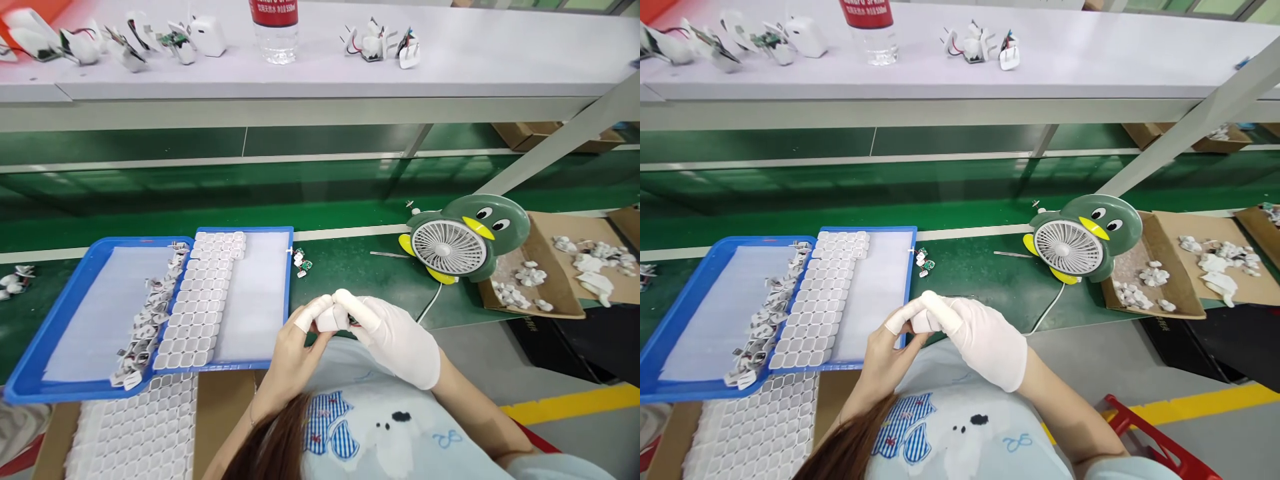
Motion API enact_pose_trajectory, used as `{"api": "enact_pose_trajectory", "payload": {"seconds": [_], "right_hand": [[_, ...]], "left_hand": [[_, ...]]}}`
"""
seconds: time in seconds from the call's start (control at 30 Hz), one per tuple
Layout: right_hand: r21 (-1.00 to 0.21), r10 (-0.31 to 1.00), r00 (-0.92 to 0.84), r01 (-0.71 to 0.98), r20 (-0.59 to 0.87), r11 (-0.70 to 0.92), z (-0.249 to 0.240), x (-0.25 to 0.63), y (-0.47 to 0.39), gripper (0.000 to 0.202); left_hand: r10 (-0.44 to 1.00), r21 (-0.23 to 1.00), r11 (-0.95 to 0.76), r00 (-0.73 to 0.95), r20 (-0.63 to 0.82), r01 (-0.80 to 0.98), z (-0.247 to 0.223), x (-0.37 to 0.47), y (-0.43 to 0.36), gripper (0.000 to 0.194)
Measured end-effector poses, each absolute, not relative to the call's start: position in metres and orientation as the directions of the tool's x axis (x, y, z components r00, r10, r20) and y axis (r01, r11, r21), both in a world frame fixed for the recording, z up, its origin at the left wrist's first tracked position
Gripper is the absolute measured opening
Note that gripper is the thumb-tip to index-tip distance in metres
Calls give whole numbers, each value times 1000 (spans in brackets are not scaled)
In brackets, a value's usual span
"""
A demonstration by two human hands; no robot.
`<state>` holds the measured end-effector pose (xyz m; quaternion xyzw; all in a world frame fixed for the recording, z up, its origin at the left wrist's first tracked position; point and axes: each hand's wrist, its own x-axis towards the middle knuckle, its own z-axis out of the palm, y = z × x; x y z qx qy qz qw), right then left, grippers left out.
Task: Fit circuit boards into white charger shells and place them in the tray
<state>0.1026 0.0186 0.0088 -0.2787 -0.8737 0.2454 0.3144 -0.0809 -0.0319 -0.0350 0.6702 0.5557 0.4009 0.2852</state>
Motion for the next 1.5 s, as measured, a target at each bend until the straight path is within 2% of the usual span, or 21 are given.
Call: {"api": "enact_pose_trajectory", "payload": {"seconds": [0.1,0.23,0.3,0.43,0.57,0.7,0.8,0.93,1.03,1.27,1.5], "right_hand": [[-594,652,-634,353,416,723,0,103,19,71],[-626,679,-653,384,335,678,-17,110,21,64],[-676,690,-641,345,336,651,-21,112,21,59],[-774,792,-495,319,357,548,-16,114,20,39],[-831,820,-459,260,341,491,-9,117,21,37],[-745,784,-452,317,425,586,-9,118,22,39],[-667,762,-453,390,462,635,-11,118,20,52],[-741,774,-504,333,382,583,-13,118,17,75],[-749,763,-543,328,350,576,-13,119,17,76],[-603,698,-652,438,296,666,-9,118,21,79],[-567,636,-739,432,223,702,-16,121,24,80]], "left_hand": [[964,802,-251,64,259,541,-34,-82,-33,47],[967,796,-248,86,241,552,-33,-82,-36,44],[975,820,-207,46,216,533,-33,-81,-37,42],[983,878,-69,-117,140,473,-33,-80,-38,38],[981,908,-19,-168,98,419,-32,-80,-37,40],[987,910,-53,-115,110,411,-32,-76,-38,38],[991,922,-57,-91,99,383,-31,-74,-40,40],[987,911,-83,-95,133,405,-32,-75,-40,44],[982,887,-116,-85,171,448,-33,-76,-40,45],[971,851,-188,-38,236,490,-33,-75,-40,46],[958,814,-239,-10,288,529,-38,-75,-40,50]]}}
